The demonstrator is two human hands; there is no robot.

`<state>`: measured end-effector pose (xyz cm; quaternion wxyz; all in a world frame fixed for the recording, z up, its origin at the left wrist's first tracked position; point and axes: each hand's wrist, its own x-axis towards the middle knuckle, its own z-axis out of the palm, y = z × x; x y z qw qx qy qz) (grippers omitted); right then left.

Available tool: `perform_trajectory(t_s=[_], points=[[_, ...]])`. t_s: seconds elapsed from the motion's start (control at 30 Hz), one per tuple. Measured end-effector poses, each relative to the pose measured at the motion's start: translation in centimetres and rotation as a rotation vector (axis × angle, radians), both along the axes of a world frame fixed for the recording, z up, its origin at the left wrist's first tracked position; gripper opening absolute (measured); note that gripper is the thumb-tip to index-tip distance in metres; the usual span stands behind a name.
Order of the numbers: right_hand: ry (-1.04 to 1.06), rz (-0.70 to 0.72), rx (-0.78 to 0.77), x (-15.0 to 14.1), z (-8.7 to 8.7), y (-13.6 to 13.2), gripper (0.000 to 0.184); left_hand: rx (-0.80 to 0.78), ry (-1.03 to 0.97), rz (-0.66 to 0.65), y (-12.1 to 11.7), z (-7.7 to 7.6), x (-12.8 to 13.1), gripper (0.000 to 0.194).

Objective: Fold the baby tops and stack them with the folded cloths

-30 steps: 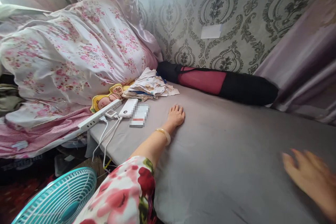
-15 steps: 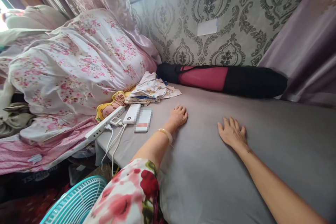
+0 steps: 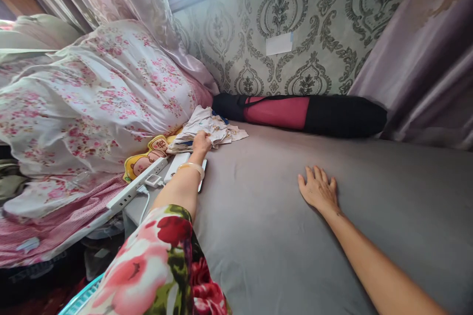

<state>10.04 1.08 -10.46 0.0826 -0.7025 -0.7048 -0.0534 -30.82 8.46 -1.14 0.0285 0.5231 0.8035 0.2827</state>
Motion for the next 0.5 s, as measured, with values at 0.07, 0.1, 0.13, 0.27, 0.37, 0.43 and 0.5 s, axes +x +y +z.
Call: perform_trajectory(t_s=[0.07, 0.1, 0.13, 0.27, 0.37, 0.43, 0.5], points=[[0.006, 0.000, 0.001, 0.0, -0.1, 0.1, 0.055, 0.011, 0.097, 0.136, -0.3, 0.9, -2.0, 0.041], [0.009, 0.001, 0.004, 0.0, -0.1, 0.1, 0.055, 0.004, 0.164, 0.190, -0.5, 1.3, -2.9, 0.042], [0.010, 0.004, 0.008, 0.0, -0.2, 0.1, 0.055, -0.012, 0.212, 0.228, -0.6, 1.7, -3.8, 0.044], [0.008, 0.007, 0.028, 0.1, -0.5, 0.2, 0.055, -0.114, 0.240, 0.304, -0.8, 2.5, -6.5, 0.050], [0.009, 0.009, 0.037, 0.1, -0.5, 0.1, 0.054, -0.177, 0.163, 0.313, -0.8, 2.3, -7.7, 0.053], [0.012, 0.009, 0.034, 0.0, -0.4, 0.1, 0.054, -0.182, 0.137, 0.313, -0.7, 2.0, -8.1, 0.053], [0.014, 0.003, 0.025, 0.0, -0.2, 0.0, 0.054, -0.151, 0.149, 0.317, -0.5, 1.7, -8.2, 0.052]])
